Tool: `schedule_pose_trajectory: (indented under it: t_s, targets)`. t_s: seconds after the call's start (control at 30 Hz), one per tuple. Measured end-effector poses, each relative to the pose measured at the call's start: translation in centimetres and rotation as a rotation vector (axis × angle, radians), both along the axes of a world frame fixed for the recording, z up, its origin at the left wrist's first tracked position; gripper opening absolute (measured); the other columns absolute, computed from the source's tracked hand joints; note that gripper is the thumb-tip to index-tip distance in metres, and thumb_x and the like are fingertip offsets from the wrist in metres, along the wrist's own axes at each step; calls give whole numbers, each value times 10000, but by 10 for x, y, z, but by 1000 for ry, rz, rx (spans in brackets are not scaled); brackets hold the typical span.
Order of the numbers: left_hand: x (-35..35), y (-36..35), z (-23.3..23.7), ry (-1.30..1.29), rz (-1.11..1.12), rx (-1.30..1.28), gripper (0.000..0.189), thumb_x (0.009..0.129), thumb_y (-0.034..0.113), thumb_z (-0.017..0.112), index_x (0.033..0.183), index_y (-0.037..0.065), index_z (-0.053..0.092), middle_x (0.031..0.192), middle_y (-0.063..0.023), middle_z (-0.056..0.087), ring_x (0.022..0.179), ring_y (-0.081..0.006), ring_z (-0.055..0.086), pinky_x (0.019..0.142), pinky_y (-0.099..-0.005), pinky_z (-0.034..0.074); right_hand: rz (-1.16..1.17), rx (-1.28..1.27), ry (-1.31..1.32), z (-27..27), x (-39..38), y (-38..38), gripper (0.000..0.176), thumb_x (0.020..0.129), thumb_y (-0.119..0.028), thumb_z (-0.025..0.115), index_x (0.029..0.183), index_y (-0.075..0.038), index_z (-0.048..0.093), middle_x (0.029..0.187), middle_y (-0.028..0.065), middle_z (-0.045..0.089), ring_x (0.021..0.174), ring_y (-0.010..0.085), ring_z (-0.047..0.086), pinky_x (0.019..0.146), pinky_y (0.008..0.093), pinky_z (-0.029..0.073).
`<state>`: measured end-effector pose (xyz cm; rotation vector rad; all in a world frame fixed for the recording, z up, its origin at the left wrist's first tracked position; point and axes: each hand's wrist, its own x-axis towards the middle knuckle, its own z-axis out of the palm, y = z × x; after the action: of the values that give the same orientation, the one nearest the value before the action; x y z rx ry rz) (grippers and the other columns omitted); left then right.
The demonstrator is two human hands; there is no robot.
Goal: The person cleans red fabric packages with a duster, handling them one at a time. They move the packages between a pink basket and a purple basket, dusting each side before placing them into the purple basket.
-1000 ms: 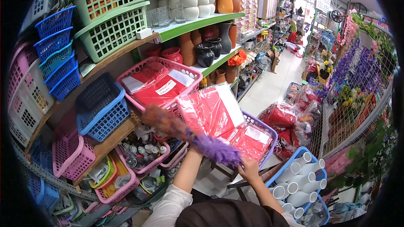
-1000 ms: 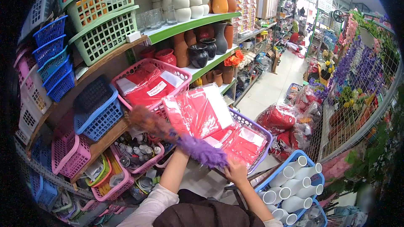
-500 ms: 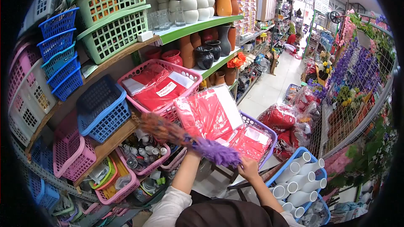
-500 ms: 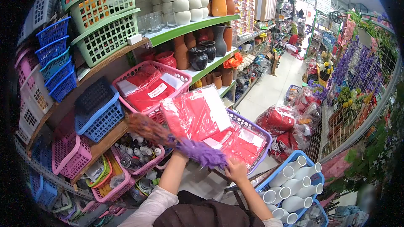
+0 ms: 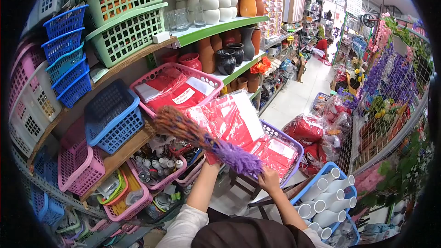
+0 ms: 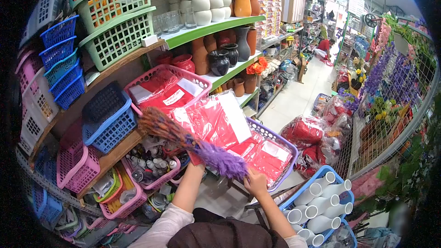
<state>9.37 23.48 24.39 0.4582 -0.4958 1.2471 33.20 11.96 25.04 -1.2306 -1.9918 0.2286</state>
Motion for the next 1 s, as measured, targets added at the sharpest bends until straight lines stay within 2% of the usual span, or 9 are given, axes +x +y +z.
schedule_pose_trajectory:
  t_s: [0.1, 0.17, 0.2, 0.3, 0.43, 0.5, 0.77, 0.93, 1.0]
  targets:
    - [2, 5, 6, 14, 5, -11, 542, 849, 449, 420, 1229, 63, 400, 1159, -115, 489, 1047, -250, 491, 924, -420, 386, -5, -18, 60, -12, -3, 17, 221, 729, -136, 555, 922, -27, 548, 642, 221, 543, 600, 386, 549, 543, 456, 430]
    - [5, 8, 11, 28, 22, -29, 545, 848, 452, 419, 1230, 63, 399, 1161, -115, 488, 1048, -250, 490, 925, -421, 385, -173, -131, 188, -22, -7, 35, 196, 763, -131, 529, 908, 2, 534, 636, 241, 530, 606, 406, 540, 533, 465, 413]
    - [1, 3, 7, 42, 37, -47, 548, 848, 455, 418, 1232, 64, 397, 1162, -115, 487, 1050, -251, 489, 925, -421, 385, -188, -169, 273, -28, -8, 44, 199, 806, -138, 488, 914, 26, 519, 649, 259, 527, 608, 427, 530, 540, 479, 399]
    - [0, 11, 17, 82, 78, -100, 557, 847, 463, 415, 1235, 64, 394, 1167, -114, 484, 1054, -251, 486, 927, -422, 384, -276, -245, 359, -38, -8, 72, 207, 833, -148, 456, 899, 36, 522, 674, 277, 529, 637, 439, 531, 559, 490, 394]
    - [-11, -16, -2, 127, 136, -168, 569, 845, 475, 411, 1239, 65, 389, 1173, -113, 481, 1060, -252, 482, 928, -424, 383, -355, -246, 321, -69, -6, 105, 229, 847, -154, 431, 878, 53, 526, 710, 293, 539, 679, 443, 543, 588, 494, 403]
    - [-10, -19, 0, 152, 170, -195, 575, 844, 481, 408, 1241, 66, 387, 1176, -113, 479, 1063, -253, 481, 929, -424, 382, -371, -371, 268, -97, -1, 118, 240, 837, -150, 433, 861, 68, 531, 758, 302, 552, 727, 443, 553, 623, 497, 415]
    - [-2, -32, 0, 266, 295, -309, 599, 841, 504, 400, 1250, 67, 377, 1188, -111, 471, 1075, -255, 474, 932, -427, 380, -365, -499, 149, -164, 17, 126, 259, 800, -153, 455, 878, 76, 548, 802, 306, 562, 780, 446, 558, 678, 494, 432]
    - [3, -39, -2, 338, 354, -375, 614, 839, 519, 395, 1256, 68, 371, 1196, -109, 466, 1082, -257, 469, 934, -429, 378, -336, -602, 178, -140, 26, 131, 334, 790, -224, 513, 930, 76, 562, 825, 305, 566, 802, 437, 561, 702, 476, 437]
    - [6, -36, 0, 367, 376, -398, 620, 838, 525, 393, 1258, 69, 369, 1199, -109, 464, 1085, -257, 467, 935, -430, 377, -468, -519, 190, -109, 20, 129, 414, 807, -325, 531, 952, 61, 573, 855, 250, 604, 830, 377, 584, 721, 410, 450]
